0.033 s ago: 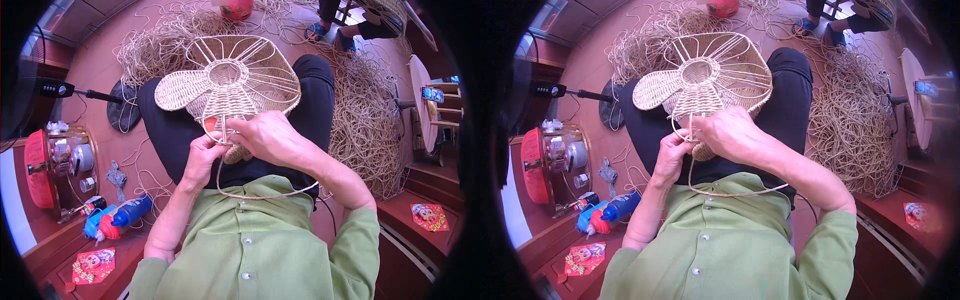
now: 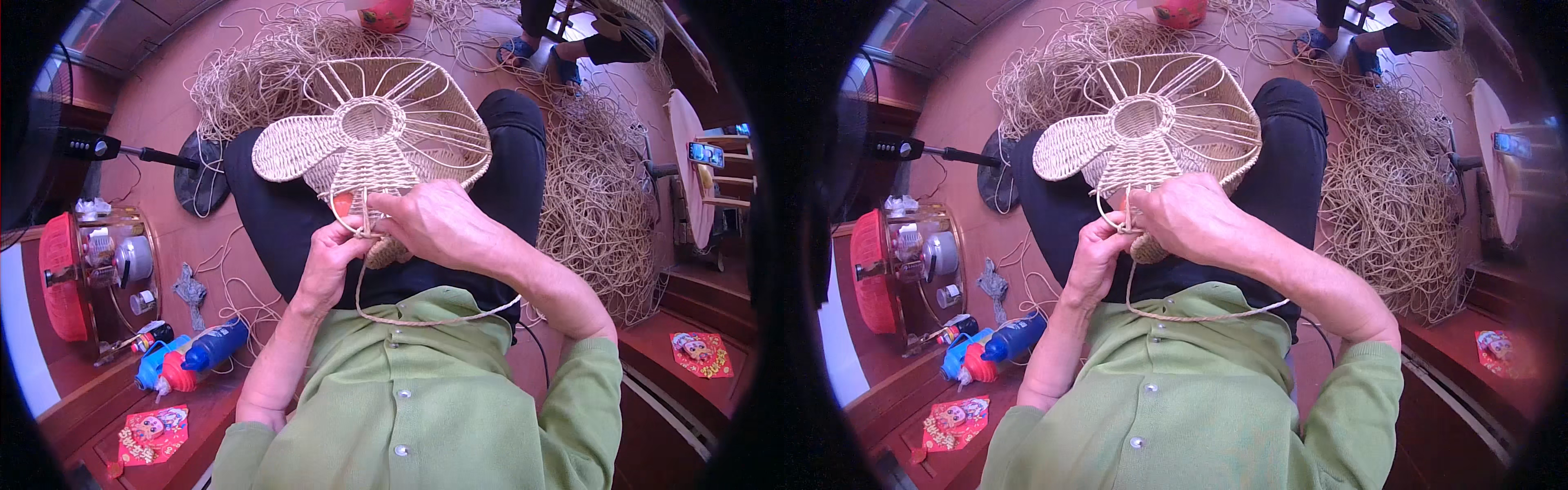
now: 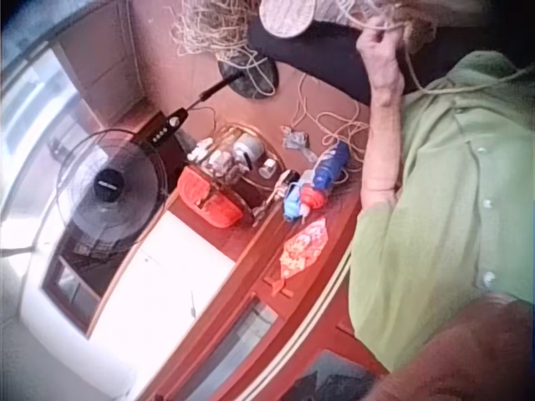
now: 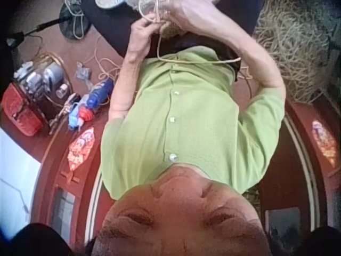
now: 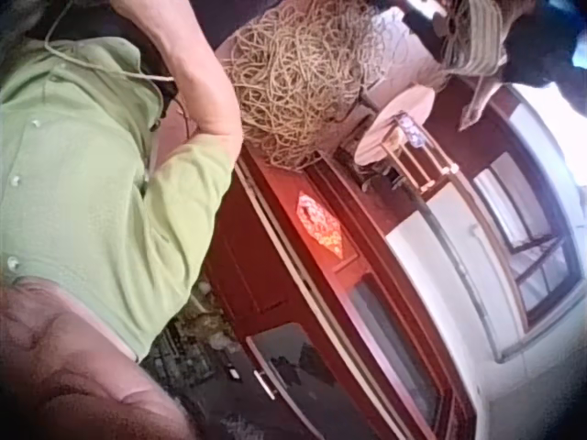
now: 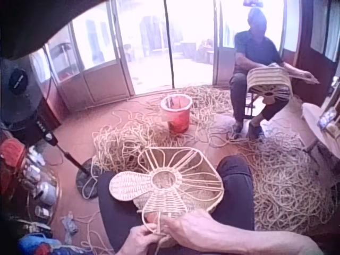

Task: Weaving a wicker floral-shaped object.

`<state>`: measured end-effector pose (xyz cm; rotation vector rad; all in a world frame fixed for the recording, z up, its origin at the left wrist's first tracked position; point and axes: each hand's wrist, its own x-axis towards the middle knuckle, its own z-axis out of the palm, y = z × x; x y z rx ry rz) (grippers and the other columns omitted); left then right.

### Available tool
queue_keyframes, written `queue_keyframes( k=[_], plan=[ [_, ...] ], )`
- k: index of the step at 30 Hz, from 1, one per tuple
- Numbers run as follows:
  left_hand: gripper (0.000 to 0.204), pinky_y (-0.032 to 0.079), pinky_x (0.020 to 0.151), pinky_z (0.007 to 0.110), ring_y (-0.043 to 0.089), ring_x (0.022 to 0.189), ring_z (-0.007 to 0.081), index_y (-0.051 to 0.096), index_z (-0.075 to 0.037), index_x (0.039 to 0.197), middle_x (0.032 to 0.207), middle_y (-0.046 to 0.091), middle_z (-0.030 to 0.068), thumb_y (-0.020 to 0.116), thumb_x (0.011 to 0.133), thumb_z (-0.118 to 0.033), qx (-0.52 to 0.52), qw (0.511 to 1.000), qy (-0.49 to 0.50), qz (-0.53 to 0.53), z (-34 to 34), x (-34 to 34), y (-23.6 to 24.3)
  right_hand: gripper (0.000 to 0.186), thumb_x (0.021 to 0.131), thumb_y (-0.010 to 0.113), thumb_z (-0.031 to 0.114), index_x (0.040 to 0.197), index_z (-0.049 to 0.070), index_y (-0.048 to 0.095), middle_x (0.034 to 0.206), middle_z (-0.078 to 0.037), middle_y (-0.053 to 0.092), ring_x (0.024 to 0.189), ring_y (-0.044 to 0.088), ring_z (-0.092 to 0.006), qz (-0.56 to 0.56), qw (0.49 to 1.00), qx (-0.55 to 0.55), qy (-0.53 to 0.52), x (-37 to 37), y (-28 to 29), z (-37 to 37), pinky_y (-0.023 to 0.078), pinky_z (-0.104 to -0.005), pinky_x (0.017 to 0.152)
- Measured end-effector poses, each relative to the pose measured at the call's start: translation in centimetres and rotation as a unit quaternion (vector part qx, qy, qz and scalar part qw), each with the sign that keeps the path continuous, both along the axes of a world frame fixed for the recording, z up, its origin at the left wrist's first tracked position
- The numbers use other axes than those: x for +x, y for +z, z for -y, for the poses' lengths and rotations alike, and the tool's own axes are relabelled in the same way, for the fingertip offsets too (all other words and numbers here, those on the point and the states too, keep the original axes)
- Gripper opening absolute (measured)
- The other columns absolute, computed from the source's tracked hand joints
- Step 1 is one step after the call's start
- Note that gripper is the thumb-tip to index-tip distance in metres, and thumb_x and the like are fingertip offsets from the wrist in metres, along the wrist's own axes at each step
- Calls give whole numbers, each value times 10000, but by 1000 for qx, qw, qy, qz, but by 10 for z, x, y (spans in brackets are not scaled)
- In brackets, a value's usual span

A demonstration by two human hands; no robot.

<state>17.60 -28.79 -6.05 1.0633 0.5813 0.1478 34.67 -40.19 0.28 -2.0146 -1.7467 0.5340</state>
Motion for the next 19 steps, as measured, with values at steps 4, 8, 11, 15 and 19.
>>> queue_keyframes(
  k=[4, 8, 11, 15, 19],
  plan=[
    [281, 471, 805, 233, 614, 890, 80, 659, 17, 1131, 1007, 692, 40, 561, 869, -4, -54, 997, -31, 39, -8, -7, 1, 233, 888, 643, 241, 1050, 73, 630, 617, -141, 633, 624, 648, -378, -3, 997, -57, 49, 7, -10, -13, 495, -487, 577],
    [273, 470, 782, 232, 614, 863, 98, 636, 14, 1172, 988, 690, 44, 594, 921, -83, -126, 992, -3, 33, -7, -12, 4, 170, 853, 648, 197, 864, 32, 609, 612, -119, 625, 612, 659, -336, -1, 999, -22, 34, 2, -10, -17, 502, -458, 550],
    [235, 466, 741, 227, 603, 792, 89, 652, -7, 1131, 923, 688, 34, 643, 926, -122, -100, 994, 39, 26, -6, -17, -2, 183, 830, 661, 169, 741, 53, 551, 589, -78, 589, 569, 653, -278, 80, 992, 98, 24, -24, 5, 0, 494, -405, 505],
    [150, 450, 657, 218, 573, 698, 65, 691, -37, 1009, 823, 678, 11, 718, 883, -115, -93, 993, 73, -3, -1, -18, -4, 218, 833, 697, 176, 727, 76, 534, 583, -50, 572, 517, 617, -241, 112, 988, 102, -7, -33, 23, 29, 474, -372, 477],
    [162, 430, 620, 210, 557, 672, 58, 704, -44, 960, 781, 667, -3, 757, 864, -163, -15, 997, 40, -63, -2, -20, -2, 206, 883, 677, 262, 822, 91, 580, 659, -70, 659, 587, 674, -250, 35, 998, -35, -51, -18, 6, 42, 503, -404, 520]
  ],
)
